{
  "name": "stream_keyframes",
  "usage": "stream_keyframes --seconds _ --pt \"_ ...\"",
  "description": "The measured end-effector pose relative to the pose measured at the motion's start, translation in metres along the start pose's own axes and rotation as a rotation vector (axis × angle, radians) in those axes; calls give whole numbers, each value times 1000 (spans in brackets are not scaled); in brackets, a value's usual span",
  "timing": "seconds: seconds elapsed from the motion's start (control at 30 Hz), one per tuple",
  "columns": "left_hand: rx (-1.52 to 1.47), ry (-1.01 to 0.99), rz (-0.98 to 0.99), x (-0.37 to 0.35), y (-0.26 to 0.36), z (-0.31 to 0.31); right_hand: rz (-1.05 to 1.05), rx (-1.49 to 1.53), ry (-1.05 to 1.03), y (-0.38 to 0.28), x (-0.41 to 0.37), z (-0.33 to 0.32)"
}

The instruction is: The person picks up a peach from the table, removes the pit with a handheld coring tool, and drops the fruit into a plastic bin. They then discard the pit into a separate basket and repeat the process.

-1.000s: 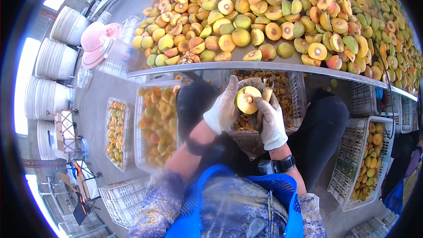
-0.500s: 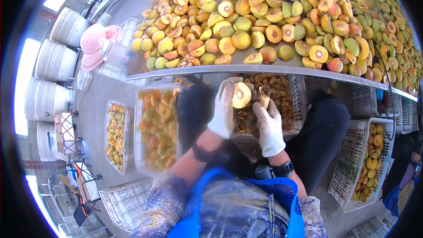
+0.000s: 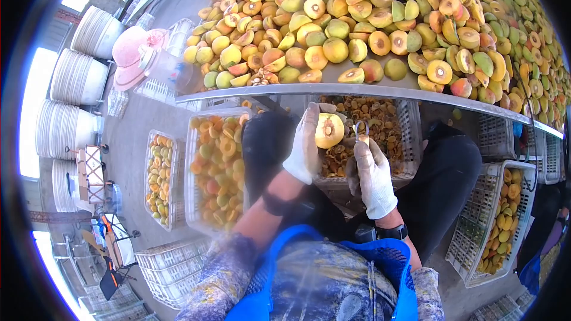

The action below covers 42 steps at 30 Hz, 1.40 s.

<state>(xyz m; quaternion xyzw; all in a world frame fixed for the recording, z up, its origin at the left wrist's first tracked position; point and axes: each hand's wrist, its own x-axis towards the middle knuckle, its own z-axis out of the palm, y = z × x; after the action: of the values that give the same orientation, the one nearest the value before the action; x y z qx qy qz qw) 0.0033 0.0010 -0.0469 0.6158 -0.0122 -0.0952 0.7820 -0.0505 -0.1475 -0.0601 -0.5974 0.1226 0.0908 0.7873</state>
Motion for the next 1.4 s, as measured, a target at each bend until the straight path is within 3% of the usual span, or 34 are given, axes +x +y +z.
stream_keyframes --seconds 0.03,0.1,0.2,0.37,0.47,0.57,0.67,0.73,0.83,0.87,0.97,1.1,1.2,1.3,1.37,1.4 --pt "166 -9 136 -3 2 0 28 22 -9 -5 -3 1" --pt "237 -1 202 -4 1 1 72 81 -25 -7 -7 7" --pt "-3 30 56 0 1 8 26 106 -49 -4 -7 17" --pt "-170 -109 -41 -2 16 17 -345 -197 -18 25 7 7" --pt "147 -99 -65 4 0 6 -470 -465 -4 4 7 0" --pt "71 -11 -144 6 -2 4 -268 -293 27 1 9 -6" --pt "-108 61 -186 7 -2 2 153 203 173 -7 14 3" --pt "-137 80 -144 6 1 3 -112 -28 117 16 11 1" --pt "-236 157 -173 6 14 9 -114 -51 30 0 -5 16" --pt "-284 189 -194 6 14 9 54 58 -4 -8 -10 20" --pt "-102 304 -104 9 1 4 -117 -80 -32 11 -7 23" --pt "457 218 181 7 -9 1 -177 -144 -49 19 -4 24" --pt "566 189 227 5 -14 -8 -292 -294 -34 19 -4 26" --pt "364 266 175 6 -11 -3 -277 -331 -27 10 -6 30" --pt "0 338 11 7 1 13 -274 -346 -17 8 -5 30" --pt "13 297 18 7 4 14 -308 -376 -10 9 -4 30"
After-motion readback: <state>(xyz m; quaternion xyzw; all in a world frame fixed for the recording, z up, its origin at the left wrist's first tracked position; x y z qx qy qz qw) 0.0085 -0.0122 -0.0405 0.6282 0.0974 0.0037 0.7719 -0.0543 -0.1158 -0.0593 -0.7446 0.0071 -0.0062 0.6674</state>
